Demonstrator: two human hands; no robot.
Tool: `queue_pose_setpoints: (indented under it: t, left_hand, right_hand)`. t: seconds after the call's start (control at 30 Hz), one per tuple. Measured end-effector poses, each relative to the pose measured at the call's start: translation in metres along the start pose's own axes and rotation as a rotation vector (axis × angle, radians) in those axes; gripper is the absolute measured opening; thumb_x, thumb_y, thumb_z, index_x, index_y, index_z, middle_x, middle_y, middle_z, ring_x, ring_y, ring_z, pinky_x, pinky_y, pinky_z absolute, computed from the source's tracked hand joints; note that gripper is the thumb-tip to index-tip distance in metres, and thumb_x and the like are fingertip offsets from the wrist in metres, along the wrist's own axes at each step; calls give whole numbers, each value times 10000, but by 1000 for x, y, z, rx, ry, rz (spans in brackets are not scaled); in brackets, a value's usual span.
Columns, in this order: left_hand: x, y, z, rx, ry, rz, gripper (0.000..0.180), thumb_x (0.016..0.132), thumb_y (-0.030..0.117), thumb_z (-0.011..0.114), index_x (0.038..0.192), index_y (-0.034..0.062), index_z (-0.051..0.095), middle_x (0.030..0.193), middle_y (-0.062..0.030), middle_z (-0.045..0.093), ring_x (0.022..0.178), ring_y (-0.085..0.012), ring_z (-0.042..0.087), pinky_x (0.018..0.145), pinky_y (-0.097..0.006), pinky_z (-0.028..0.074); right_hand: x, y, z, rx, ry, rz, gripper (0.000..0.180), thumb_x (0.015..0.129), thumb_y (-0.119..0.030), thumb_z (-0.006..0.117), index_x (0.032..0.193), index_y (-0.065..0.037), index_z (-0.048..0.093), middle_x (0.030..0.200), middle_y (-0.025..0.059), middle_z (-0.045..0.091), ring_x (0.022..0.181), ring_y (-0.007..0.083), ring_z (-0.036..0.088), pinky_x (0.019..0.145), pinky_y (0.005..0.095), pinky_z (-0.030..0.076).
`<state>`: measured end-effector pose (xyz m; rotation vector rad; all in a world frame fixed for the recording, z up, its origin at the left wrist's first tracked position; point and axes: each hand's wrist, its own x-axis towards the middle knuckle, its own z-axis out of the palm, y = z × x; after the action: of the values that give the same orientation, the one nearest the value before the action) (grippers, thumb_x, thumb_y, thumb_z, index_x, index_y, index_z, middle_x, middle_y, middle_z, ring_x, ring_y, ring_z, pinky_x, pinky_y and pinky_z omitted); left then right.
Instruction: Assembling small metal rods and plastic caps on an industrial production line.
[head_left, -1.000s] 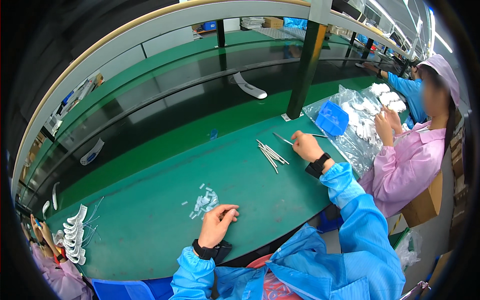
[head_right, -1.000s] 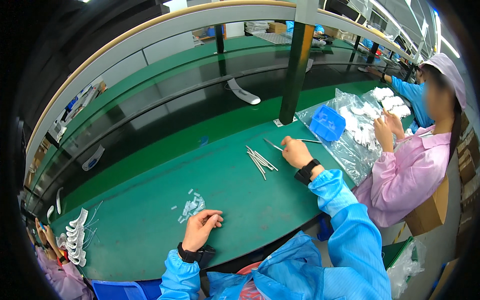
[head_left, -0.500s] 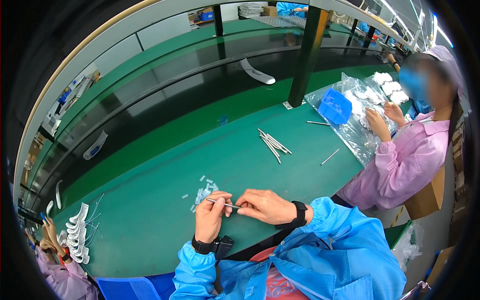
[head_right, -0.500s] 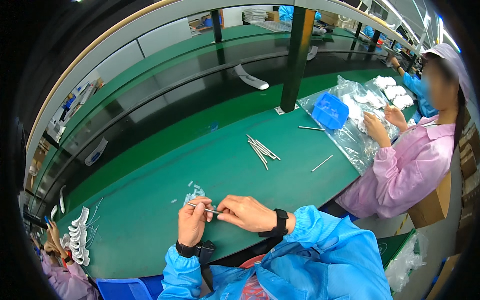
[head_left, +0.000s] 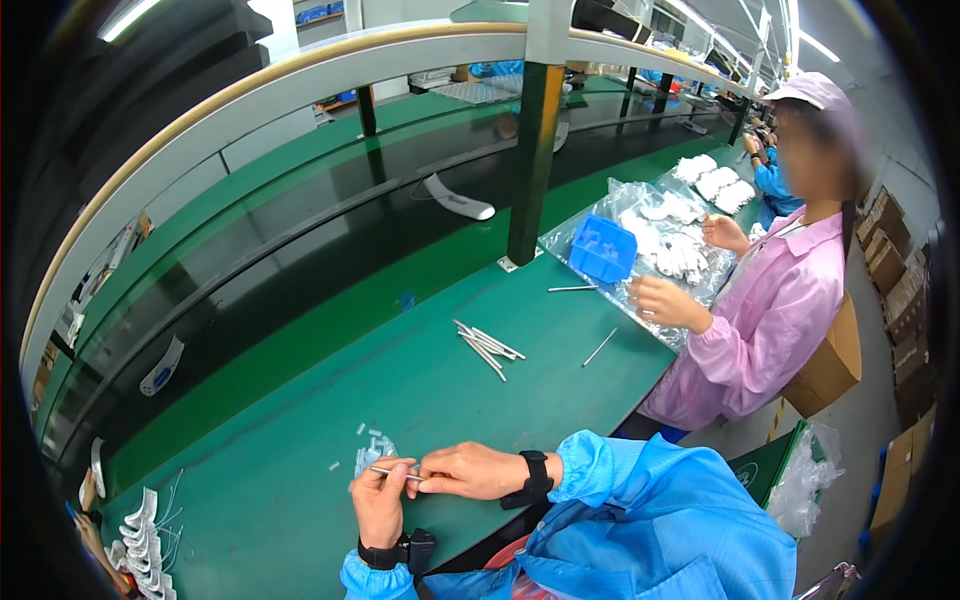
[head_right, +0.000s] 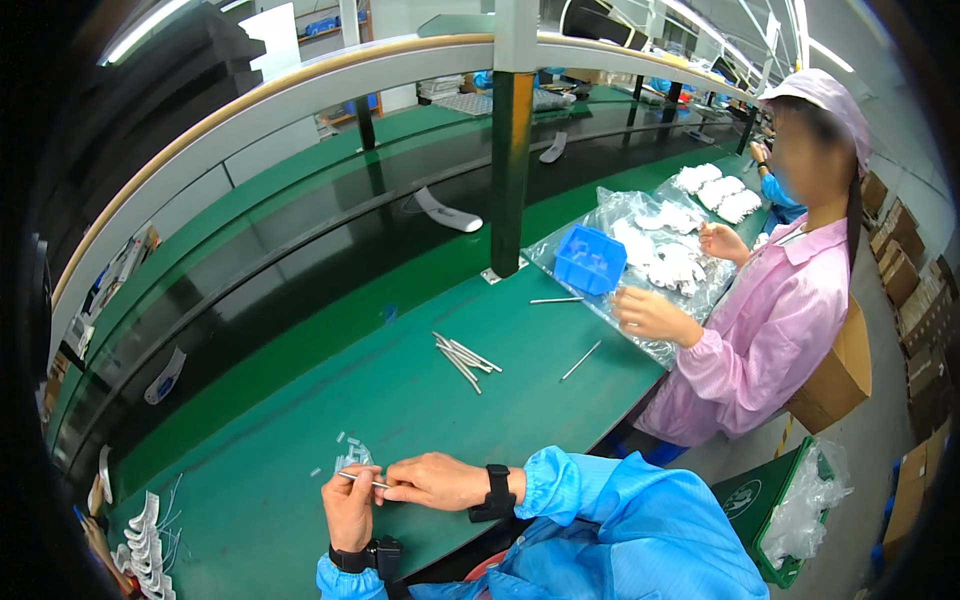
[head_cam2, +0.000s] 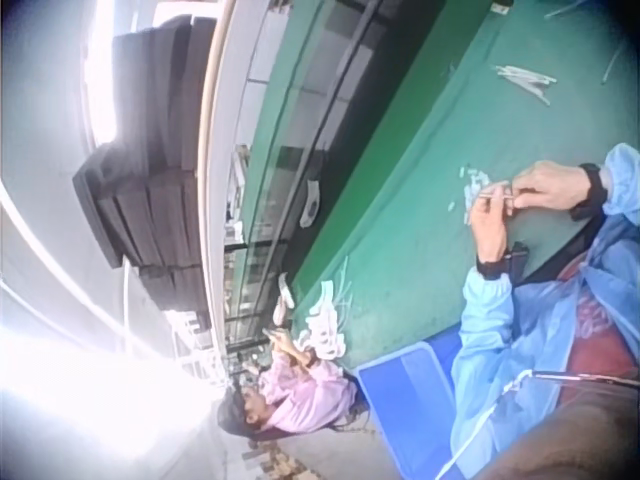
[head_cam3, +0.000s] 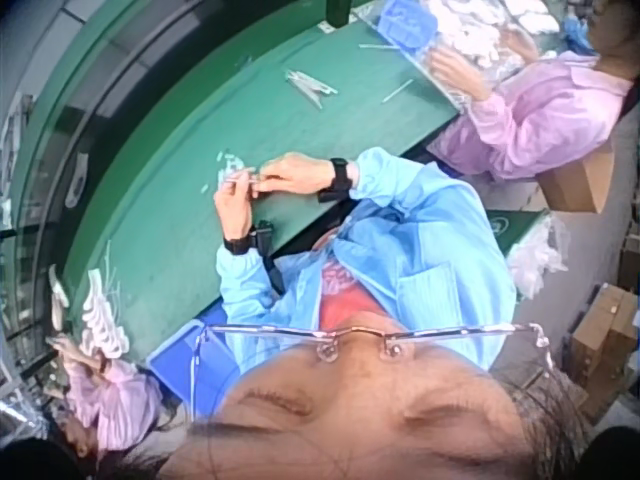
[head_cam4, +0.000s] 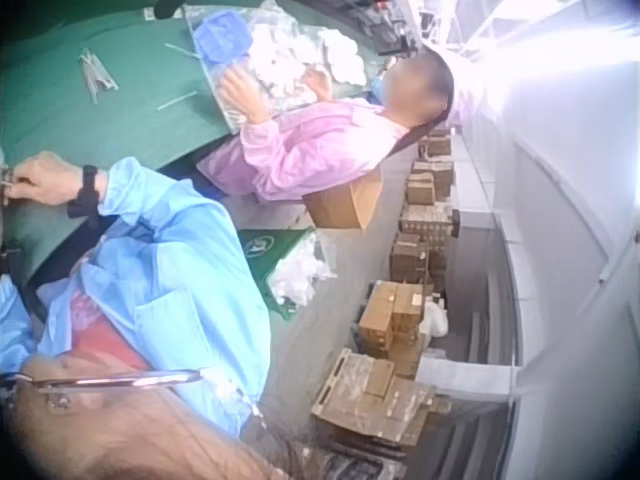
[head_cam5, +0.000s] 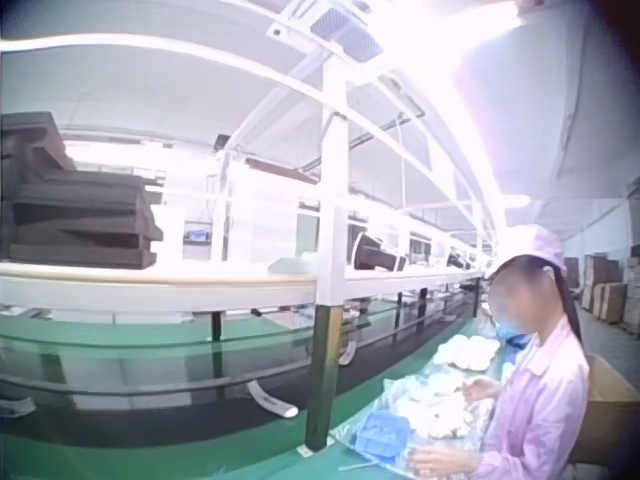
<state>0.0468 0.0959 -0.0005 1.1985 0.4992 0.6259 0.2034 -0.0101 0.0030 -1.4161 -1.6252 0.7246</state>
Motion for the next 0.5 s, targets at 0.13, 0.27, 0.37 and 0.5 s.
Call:
queue_pose_setpoints:
  t: [0.13,0.27,0.37,0.5]
  left_hand:
    - [1,7,5,135,19,-22,175,938,61,563,832,-54,642,733,-79,599,607,-125,533,545,-249,419]
    - [5,-5,-5,91,37,-13,254,999,181,523,896,-31,619,805,-71,606,675,-133,549,609,-252,438]
    - [12,2,-5,-211,210,113,311,1035,264,445,861,24,538,723,-55,533,650,-149,526,606,-254,427]
    - [10,14,-24,-383,164,65,303,1051,291,399,864,67,479,643,-13,385,601,-122,419,581,-248,367]
  right_hand:
    - [2,-5,-1,113,-34,59,204,963,-241,566,1002,-90,696,867,112,689,774,241,681,685,342,524]
    - [12,-17,-2,97,-63,212,225,958,-247,557,942,-64,687,824,118,679,698,255,661,639,357,512]
    - [24,-12,-12,-104,17,143,192,935,-224,582,912,-57,673,836,121,670,732,290,653,652,390,511]
    - [40,6,-22,-354,39,56,136,869,-179,638,892,-46,658,865,116,654,767,332,637,678,421,512]
